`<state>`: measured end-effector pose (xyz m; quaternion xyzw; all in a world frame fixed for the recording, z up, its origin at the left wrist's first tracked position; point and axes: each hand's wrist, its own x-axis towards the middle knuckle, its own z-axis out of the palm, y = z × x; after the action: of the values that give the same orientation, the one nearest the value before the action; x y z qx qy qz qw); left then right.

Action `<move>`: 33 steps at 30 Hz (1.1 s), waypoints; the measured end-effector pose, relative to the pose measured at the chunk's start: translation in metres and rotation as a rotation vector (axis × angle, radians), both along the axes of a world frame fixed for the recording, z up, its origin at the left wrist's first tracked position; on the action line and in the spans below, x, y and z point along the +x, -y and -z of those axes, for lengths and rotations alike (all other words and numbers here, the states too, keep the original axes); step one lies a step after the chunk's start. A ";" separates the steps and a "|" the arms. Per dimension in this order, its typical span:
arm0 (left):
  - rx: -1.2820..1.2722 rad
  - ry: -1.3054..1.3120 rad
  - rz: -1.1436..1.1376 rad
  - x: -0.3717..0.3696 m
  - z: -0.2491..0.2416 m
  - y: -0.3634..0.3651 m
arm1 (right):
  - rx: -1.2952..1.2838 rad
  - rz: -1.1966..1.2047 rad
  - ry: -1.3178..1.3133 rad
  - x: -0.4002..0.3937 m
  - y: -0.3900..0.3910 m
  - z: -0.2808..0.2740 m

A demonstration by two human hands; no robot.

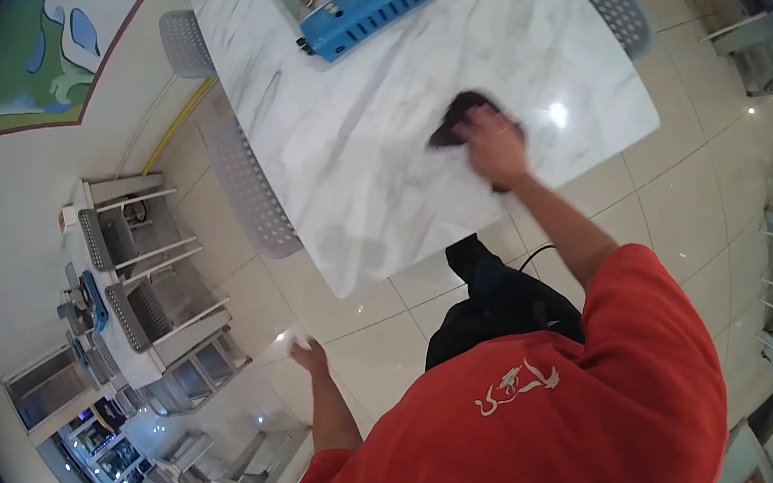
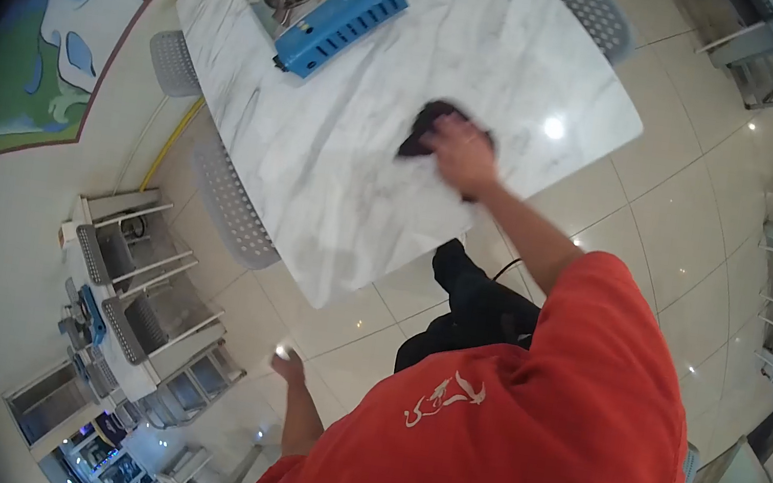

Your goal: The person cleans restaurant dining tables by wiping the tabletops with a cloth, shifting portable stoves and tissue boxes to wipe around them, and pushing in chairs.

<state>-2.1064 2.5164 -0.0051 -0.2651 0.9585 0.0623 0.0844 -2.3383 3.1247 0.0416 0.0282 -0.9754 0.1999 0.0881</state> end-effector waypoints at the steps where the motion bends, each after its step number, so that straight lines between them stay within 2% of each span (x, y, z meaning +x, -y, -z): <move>1: 0.051 0.173 -0.105 0.041 -0.013 -0.027 | 0.040 0.122 -0.094 0.004 -0.048 -0.002; 2: 0.144 0.503 -0.172 0.080 -0.011 -0.035 | 0.065 0.231 -0.236 0.011 -0.100 0.016; 3: 0.320 0.591 -0.371 0.126 0.012 -0.035 | 0.112 0.393 -0.182 0.030 -0.141 0.003; 4: 0.213 0.910 -0.264 0.148 0.023 -0.046 | 0.147 0.530 -0.049 0.056 -0.183 -0.005; 5: 0.272 0.823 -0.411 0.162 0.014 -0.081 | 0.200 0.675 0.064 0.084 -0.231 0.004; 6: 0.330 0.740 -0.563 0.169 -0.011 -0.122 | 0.260 0.763 0.061 0.120 -0.285 0.027; 7: 0.348 0.735 -0.557 0.172 -0.007 -0.145 | 0.040 0.912 0.377 0.159 -0.314 0.004; 8: 0.426 0.581 -0.496 0.186 -0.006 -0.164 | -0.051 1.057 0.521 0.208 -0.345 0.002; 9: 0.493 0.434 -0.438 0.208 -0.011 -0.175 | 0.106 1.005 0.678 0.265 -0.387 0.021; 11: 0.548 0.401 -0.429 0.232 -0.017 -0.190 | 0.396 0.834 0.780 0.420 -0.463 0.122; 12: 0.604 0.347 -0.410 0.225 -0.012 -0.203 | 0.361 0.931 0.857 0.476 -0.445 0.105; 13: 0.791 0.302 -0.526 0.245 0.029 -0.183 | 0.452 0.847 0.963 0.496 -0.375 0.017; 14: 0.778 0.275 -0.469 0.246 0.026 -0.190 | 0.401 0.763 1.152 0.557 -0.382 0.059; 15: 0.893 0.321 -0.567 0.249 0.032 -0.191 | 0.493 0.585 1.304 0.572 -0.339 0.004; 16: 0.907 0.384 -0.532 0.246 0.037 -0.193 | 0.480 0.530 1.287 0.636 -0.349 0.057; 17: 0.864 0.484 -0.444 0.240 0.039 -0.194 | 0.449 0.556 1.353 0.681 -0.336 0.084; 18: 0.798 0.592 -0.332 0.231 0.040 -0.198 | 0.504 0.413 1.457 0.704 -0.325 0.092; 19: 0.724 0.695 -0.209 0.216 0.041 -0.205 | 0.286 0.452 1.477 0.702 -0.313 0.064; 20: 0.647 0.783 -0.081 0.200 0.043 -0.211 | 0.284 0.255 1.498 0.666 -0.286 -0.013; 21: 0.571 0.849 0.049 0.180 0.047 -0.220 | 0.251 0.374 1.513 0.685 -0.292 0.015; 23: 0.411 0.947 0.320 0.133 0.055 -0.249 | -0.310 1.525 1.090 0.709 -0.291 0.070; 24: 0.334 0.968 0.474 0.106 0.061 -0.267 | -0.292 1.459 1.023 0.693 -0.295 0.040; 27: 0.106 0.914 0.968 0.012 0.081 -0.347 | -0.404 1.467 0.842 0.687 -0.318 0.052; 28: 0.053 0.870 1.087 -0.018 0.084 -0.382 | -0.494 1.453 0.749 0.676 -0.319 0.037; 29: 0.033 0.820 1.152 -0.047 0.091 -0.429 | -0.568 1.438 0.642 0.661 -0.334 0.028; 30: 0.010 0.766 1.215 -0.076 0.089 -0.481 | -0.554 1.469 0.627 0.661 -0.345 0.041; 32: -0.063 0.607 1.398 -0.110 0.070 -0.579 | -0.573 1.411 0.634 0.648 -0.364 0.019; 33: 0.266 0.335 1.171 -0.116 0.079 -0.624 | -0.571 1.387 0.648 0.646 -0.378 0.015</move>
<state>-2.2228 3.1400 -0.0844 0.3112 0.9026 0.0818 0.2860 -1.6921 3.5025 0.0263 -0.6646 -0.6598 0.3388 -0.0910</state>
